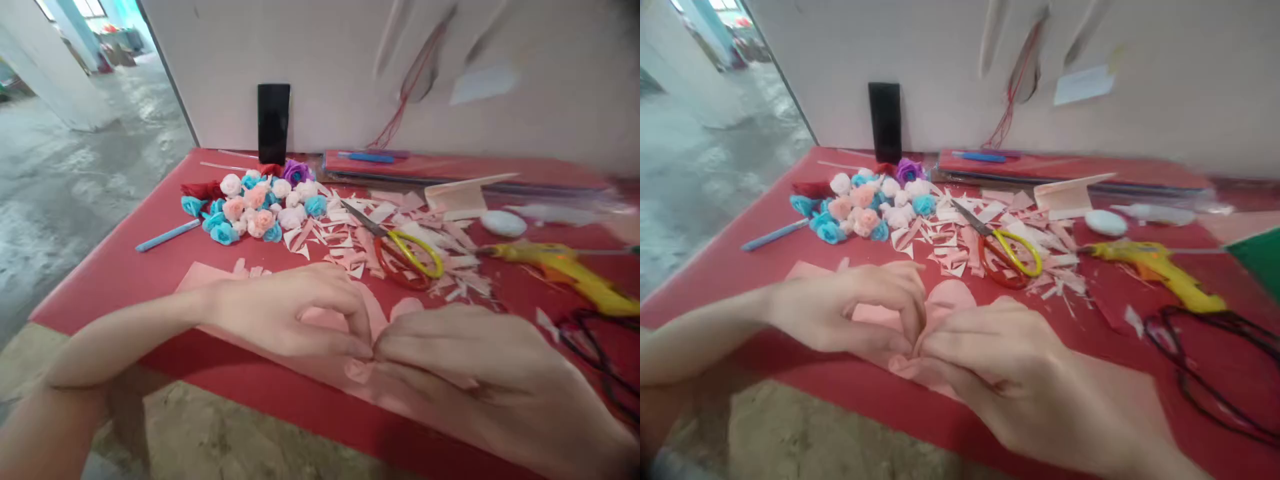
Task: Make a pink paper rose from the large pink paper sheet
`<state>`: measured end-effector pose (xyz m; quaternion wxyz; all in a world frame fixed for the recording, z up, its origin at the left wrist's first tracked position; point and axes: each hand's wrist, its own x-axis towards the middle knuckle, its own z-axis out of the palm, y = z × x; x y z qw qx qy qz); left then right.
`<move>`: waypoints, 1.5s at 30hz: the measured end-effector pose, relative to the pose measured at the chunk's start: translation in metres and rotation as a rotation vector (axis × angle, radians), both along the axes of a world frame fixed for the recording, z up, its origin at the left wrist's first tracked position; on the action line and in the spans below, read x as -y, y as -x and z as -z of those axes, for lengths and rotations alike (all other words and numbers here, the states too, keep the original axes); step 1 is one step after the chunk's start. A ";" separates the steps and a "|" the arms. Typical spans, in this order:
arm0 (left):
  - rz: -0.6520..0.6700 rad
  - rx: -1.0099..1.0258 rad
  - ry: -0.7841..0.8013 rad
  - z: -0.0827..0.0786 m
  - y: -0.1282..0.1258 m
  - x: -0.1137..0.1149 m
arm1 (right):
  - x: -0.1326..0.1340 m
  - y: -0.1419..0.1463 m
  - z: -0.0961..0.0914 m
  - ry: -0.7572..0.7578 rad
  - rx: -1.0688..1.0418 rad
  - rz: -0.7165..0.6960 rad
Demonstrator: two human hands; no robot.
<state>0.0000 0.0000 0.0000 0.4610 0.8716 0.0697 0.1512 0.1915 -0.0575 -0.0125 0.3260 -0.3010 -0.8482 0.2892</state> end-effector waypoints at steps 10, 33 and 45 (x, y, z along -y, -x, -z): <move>-0.058 -0.033 -0.029 -0.003 0.001 0.001 | -0.001 0.000 -0.003 0.042 -0.019 0.016; -0.122 -0.005 -0.040 -0.005 0.006 0.002 | -0.004 0.000 -0.001 0.126 -0.014 0.163; -0.150 -0.048 -0.042 -0.002 0.006 0.000 | -0.004 0.003 -0.001 0.143 -0.017 0.244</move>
